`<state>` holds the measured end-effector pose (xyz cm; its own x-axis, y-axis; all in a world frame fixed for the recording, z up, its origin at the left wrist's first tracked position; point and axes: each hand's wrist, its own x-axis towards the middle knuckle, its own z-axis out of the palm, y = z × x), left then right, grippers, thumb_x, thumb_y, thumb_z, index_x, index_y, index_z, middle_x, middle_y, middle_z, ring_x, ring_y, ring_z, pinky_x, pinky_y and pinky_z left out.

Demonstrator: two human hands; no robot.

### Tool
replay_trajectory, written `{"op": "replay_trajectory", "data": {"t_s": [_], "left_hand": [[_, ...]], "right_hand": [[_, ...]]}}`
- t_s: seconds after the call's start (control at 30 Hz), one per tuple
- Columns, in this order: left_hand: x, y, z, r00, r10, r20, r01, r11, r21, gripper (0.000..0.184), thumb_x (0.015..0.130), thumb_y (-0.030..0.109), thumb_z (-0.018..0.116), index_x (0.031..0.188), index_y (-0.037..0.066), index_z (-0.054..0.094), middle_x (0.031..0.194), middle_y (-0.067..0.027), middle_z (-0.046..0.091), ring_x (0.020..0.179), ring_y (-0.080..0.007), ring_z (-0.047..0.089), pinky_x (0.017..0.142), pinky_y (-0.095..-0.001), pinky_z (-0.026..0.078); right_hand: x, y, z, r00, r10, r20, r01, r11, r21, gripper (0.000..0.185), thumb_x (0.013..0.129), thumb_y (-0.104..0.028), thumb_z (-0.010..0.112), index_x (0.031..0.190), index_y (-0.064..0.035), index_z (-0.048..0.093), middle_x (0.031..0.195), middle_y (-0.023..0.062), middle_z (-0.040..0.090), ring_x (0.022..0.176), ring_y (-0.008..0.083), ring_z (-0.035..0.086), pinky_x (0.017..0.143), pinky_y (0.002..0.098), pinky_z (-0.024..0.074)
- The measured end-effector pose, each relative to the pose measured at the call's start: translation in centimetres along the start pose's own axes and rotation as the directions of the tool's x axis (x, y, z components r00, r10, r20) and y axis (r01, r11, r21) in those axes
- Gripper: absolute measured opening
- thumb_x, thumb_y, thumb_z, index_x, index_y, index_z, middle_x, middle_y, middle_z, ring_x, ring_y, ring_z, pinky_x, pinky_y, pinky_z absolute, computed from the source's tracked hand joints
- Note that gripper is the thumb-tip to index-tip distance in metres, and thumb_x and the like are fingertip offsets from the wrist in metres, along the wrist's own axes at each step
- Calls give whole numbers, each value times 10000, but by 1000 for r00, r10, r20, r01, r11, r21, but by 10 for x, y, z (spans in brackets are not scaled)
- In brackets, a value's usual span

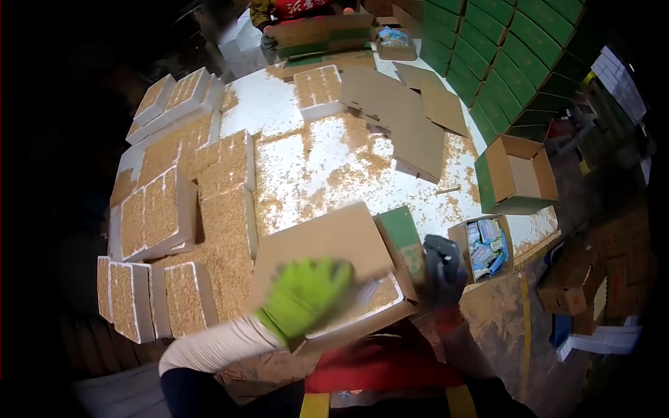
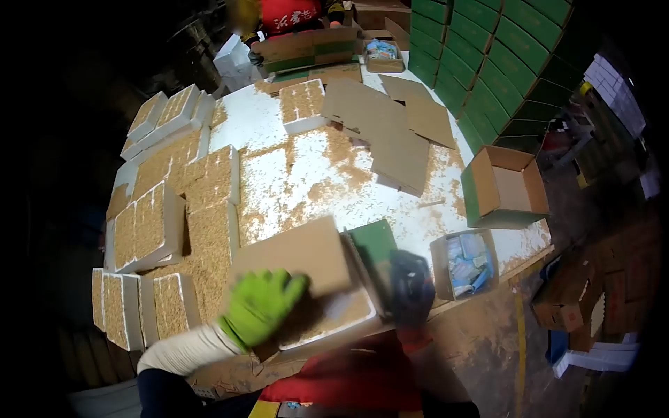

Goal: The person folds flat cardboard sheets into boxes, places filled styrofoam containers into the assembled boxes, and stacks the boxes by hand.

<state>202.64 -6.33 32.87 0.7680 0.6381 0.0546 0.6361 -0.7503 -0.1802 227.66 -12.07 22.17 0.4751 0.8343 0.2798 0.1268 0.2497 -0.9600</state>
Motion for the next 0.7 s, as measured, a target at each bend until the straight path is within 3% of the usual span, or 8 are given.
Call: {"op": "replay_trajectory", "data": {"t_s": [0.23,0.3,0.37,0.43,0.5,0.53,0.57,0.7], "left_hand": [[-28,65,111,960,119,254,94,717,-691,468,900,246,615,1323,97,482,1163,-143,626,994,-339,642,818,-438,529],[-58,37,58,994,-5,105,92,521,-848,525,884,287,671,1343,85,518,1242,-162,617,1073,-371,628,919,-443,506],[-120,6,54,915,-400,-44,184,514,-838,503,874,274,708,1305,48,581,1278,-156,617,1124,-341,622,974,-418,490],[-189,-7,96,684,-725,78,133,20,-991,493,858,257,735,1270,15,613,1287,-151,615,1154,-317,604,1006,-425,469],[-182,26,141,470,-881,62,98,-18,-995,547,813,246,788,1267,-5,613,1310,-165,598,1173,-305,579,1023,-449,461],[-179,38,188,631,-764,-133,177,308,-935,608,753,274,832,1258,3,628,1299,-161,590,1189,-347,543,1054,-470,423],[-136,45,135,783,-606,-141,405,668,-625,619,717,290,856,1223,3,646,1286,-172,577,1231,-397,482,1077,-494,376],[-135,46,183,480,-868,-126,320,307,-896,807,700,270,853,1339,-69,495,1332,-235,496,1249,-423,443,1084,-482,356]], "right_hand": [[15,25,-5,970,166,178,-162,986,-39,258,935,-49,600,1183,-15,661,1133,69,676,992,129,630,837,275,514],[21,54,-19,948,49,314,21,976,-215,277,944,-51,594,1213,-19,652,1139,54,676,983,107,618,813,260,518],[28,29,-18,860,321,396,-332,942,-44,297,926,-40,594,1217,-13,648,1146,57,674,977,116,624,811,249,522],[30,32,-22,657,435,616,-434,886,-162,315,889,-66,627,1197,-14,665,1153,66,671,976,134,629,822,261,525],[7,65,7,561,104,822,139,966,-218,310,886,-141,674,1178,-40,686,1146,94,644,1062,226,614,945,361,493],[6,6,31,362,228,904,543,737,-403,370,868,-250,728,1174,-44,694,1210,111,622,1122,288,587,994,399,471],[7,8,26,396,243,886,539,719,-438,370,868,-250,728,1174,-44,694,1210,111,622,1122,288,587,994,399,471],[-1,98,26,626,196,755,549,577,-605,569,898,-457,653,1365,-143,572,1380,184,523,1239,353,510,1039,441,439]]}}
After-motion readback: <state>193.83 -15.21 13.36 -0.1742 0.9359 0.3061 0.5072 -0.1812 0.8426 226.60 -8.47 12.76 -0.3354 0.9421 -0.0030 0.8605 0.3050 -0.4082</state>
